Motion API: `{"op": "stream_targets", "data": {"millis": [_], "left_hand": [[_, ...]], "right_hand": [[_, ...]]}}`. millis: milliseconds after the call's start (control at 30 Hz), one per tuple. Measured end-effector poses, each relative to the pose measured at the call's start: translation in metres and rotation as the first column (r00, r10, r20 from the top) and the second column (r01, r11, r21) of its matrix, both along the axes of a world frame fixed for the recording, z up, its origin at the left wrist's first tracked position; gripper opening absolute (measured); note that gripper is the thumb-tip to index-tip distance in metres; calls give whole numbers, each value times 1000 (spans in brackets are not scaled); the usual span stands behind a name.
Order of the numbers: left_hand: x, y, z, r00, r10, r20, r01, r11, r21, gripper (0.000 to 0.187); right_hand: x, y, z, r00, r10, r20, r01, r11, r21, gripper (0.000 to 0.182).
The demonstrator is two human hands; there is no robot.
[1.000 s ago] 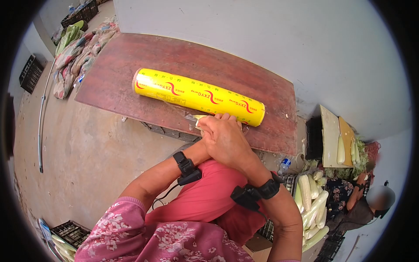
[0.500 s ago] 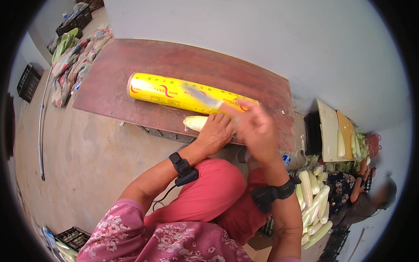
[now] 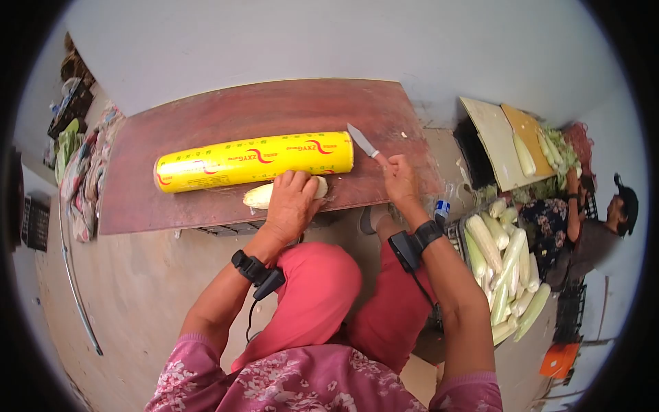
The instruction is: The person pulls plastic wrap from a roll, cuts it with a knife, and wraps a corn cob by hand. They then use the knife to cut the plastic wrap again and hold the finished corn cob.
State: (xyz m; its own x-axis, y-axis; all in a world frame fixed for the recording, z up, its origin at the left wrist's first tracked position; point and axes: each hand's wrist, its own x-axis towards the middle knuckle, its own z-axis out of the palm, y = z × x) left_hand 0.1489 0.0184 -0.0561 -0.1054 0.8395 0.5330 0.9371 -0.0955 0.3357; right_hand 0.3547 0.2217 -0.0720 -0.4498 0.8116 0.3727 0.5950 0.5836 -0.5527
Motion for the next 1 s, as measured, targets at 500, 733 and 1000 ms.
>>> {"op": "stream_targets", "data": {"millis": [500,733,1000], "left_hand": [[-3,-1,7,996,-73,59,70,997,39,39],[-12,-4,6,972,-145,186,144,989,17,40],[-45,-94,-17,867,298,400,-368,924,109,28]], "right_hand": [[-57,-105,40,766,558,319,-611,786,92,81],[-73,-96,24,794,528,301,-586,797,146,71],[-74,-96,31,760,566,319,-611,790,52,59]]}}
